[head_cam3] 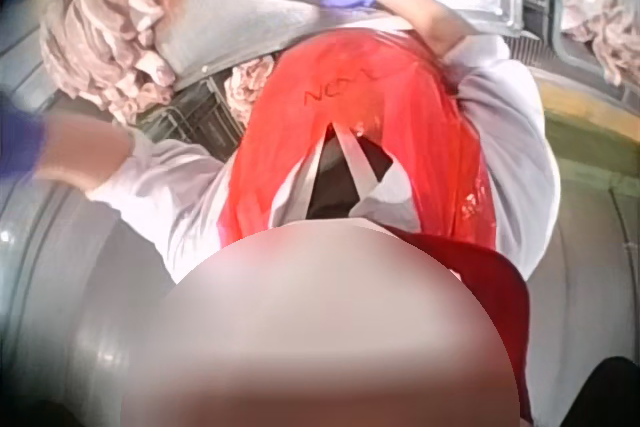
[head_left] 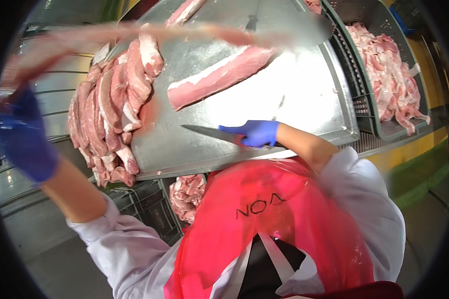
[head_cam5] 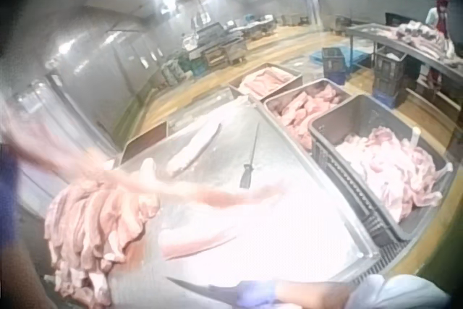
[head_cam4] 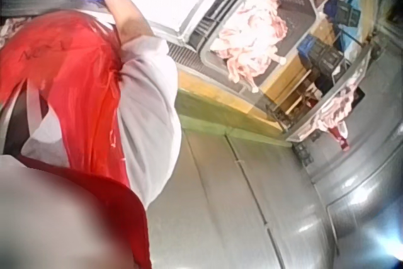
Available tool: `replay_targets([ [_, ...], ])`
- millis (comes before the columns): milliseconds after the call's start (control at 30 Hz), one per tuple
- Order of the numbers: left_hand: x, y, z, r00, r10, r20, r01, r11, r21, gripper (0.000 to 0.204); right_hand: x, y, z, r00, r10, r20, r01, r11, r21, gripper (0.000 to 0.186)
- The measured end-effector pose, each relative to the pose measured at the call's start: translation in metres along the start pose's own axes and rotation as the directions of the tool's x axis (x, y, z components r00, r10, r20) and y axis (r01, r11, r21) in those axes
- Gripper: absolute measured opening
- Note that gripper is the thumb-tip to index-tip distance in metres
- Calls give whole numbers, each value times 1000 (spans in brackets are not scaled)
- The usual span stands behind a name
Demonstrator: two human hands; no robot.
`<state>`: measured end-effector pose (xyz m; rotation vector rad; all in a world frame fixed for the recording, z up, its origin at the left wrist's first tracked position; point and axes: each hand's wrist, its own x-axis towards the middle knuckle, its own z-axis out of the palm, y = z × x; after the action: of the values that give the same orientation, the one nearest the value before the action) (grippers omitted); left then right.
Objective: The person cuts large slabs of raw meat on a stainless steel table using a knife. They trim fat and separate portions, placing the cut pieces into a black plastic crate below the table.
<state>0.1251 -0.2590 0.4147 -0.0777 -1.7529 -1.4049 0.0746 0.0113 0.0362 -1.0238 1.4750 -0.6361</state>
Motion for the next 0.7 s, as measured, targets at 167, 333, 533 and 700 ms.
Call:
replay_targets([
  [167, -323, -202, -97, 681, -714, -165, 730, 679, 79, 16, -100, 92, 26, 979, 20, -201, -19, 1000, 5, 71],
  [333, -468, -286, -115, 847, -530, -32, 227, 307, 924, 64, -158, 112, 35, 935, 216, -281, -168, 968, 184, 70],
  [533, -437, -292, -67, 753, -657, 31, 52, 106, 993, 44, -62, 93, 14, 951, 55, -304, -120, 973, -198, 74],
  [700, -470, -270, -74, 744, -652, 142, -12, 200, 980, 27, -16, 77, 27, 966, 83, -246, -152, 949, -277, 72],
])
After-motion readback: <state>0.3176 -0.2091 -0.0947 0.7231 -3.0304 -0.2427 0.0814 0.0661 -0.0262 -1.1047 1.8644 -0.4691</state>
